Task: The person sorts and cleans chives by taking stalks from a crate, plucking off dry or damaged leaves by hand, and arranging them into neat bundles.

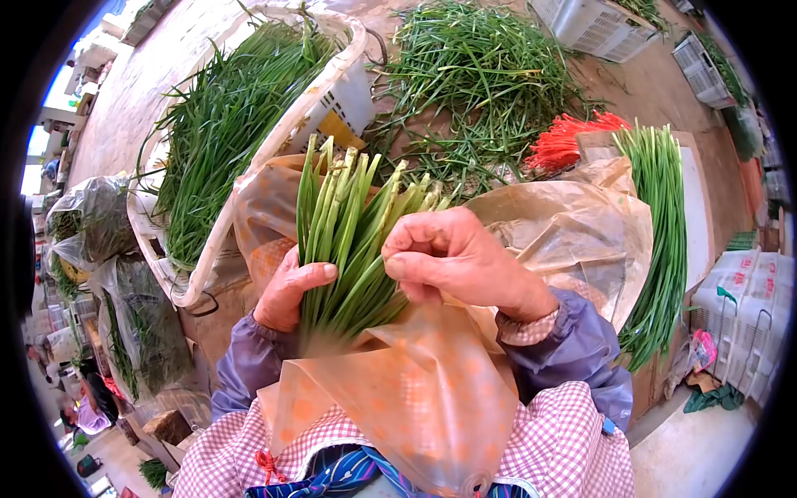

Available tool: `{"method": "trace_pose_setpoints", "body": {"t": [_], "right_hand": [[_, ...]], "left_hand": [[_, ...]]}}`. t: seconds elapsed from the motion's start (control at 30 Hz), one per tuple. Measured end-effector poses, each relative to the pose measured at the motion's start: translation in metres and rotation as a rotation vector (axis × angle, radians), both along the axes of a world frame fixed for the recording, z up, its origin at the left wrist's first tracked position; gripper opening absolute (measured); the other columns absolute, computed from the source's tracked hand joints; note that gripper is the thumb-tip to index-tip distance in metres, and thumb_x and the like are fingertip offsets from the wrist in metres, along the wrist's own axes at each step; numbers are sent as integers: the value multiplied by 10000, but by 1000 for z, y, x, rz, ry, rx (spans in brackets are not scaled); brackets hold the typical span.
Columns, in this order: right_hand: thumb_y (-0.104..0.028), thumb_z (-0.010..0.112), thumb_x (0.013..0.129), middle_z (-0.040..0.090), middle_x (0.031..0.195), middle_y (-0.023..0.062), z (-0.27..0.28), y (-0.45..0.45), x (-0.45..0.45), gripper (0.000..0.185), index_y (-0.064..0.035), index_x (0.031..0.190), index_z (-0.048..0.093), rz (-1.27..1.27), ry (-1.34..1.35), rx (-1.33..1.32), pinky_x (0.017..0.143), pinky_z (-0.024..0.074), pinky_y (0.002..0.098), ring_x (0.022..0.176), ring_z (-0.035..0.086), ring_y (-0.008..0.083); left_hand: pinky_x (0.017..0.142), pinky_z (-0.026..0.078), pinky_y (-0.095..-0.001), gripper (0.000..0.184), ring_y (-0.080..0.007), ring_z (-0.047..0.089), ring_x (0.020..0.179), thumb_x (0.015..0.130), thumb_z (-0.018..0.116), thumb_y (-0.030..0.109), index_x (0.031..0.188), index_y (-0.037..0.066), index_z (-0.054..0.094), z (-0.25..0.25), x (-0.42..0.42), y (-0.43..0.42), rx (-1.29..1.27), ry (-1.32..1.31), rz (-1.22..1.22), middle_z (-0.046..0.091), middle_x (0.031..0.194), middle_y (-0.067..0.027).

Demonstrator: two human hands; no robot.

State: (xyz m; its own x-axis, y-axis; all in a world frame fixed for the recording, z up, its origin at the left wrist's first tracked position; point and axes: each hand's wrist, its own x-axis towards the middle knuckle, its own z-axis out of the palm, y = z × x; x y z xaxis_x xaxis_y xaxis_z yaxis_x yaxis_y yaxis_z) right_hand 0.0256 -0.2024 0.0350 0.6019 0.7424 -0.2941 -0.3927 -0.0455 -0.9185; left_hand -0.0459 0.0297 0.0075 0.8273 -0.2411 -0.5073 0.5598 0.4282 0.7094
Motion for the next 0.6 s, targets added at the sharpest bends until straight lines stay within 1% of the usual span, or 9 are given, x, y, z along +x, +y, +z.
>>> {"method": "trace_pose_setpoints", "body": {"t": [0.03,0.1,0.2,0.27,0.3,0.4,0.47,0.57,0.6], "right_hand": [[-47,584,860,573,613,-2,7,-5,-1,50,-9,829,581,-3,0,-6,436,429,251,488,549,121],[-65,597,858,579,623,29,18,-18,-4,72,4,850,578,-317,70,299,432,440,258,460,535,122],[-66,603,849,624,743,101,-3,-43,27,115,15,931,601,-506,-39,808,530,499,279,603,619,157],[-54,586,856,642,891,144,-6,-51,59,191,2,1036,615,-609,-483,-88,686,527,299,811,652,196],[-40,584,854,645,984,125,-49,-64,70,250,-28,1101,617,-508,-1100,-697,789,510,293,933,631,202],[-51,611,836,652,982,127,-16,-17,54,253,-36,1088,621,-523,-1239,-596,804,501,303,909,638,216],[-60,644,805,648,979,137,2,12,44,259,-42,1063,629,-484,-928,-207,781,501,313,918,632,223],[-116,645,809,638,881,115,0,44,48,181,-68,983,638,-297,-1477,-381,672,517,333,815,635,270],[-116,645,809,638,881,115,-1,46,50,181,-68,983,638,-297,-1479,-381,672,517,333,815,635,270]], "left_hand": [[862,487,-317,520,-185,606,957,751,634,147,1224,-26,501,-1,0,0,5,0,3,611,1102,-104],[848,498,-326,530,-195,613,947,754,633,160,1231,-24,494,-2,-2,-1,-13,8,15,613,1094,-111],[892,468,-306,490,-165,598,986,793,618,94,1253,-14,488,-2,-4,6,-133,23,14,609,1131,-85],[906,457,-304,498,-164,587,1010,794,619,98,1260,-12,483,-1,-3,7,-137,8,6,600,1148,-85],[920,446,-303,506,-163,576,1034,795,620,101,1267,-11,478,-2,-3,8,-140,2,2,592,1165,-85],[892,477,-332,563,-196,590,1003,754,642,145,1265,-15,468,-10,-2,3,-23,-60,-14,587,1153,-108],[903,472,-334,552,-195,586,1016,757,648,115,1265,-11,471,-6,-4,0,-8,-54,-19,586,1161,-104],[920,465,-342,548,-189,580,1032,764,657,58,1275,3,466,0,-2,-5,-49,-85,0,587,1168,-95],[924,463,-343,556,-188,578,1036,766,659,47,1284,9,459,1,-2,-5,-50,-71,12,585,1172,-93]]}}
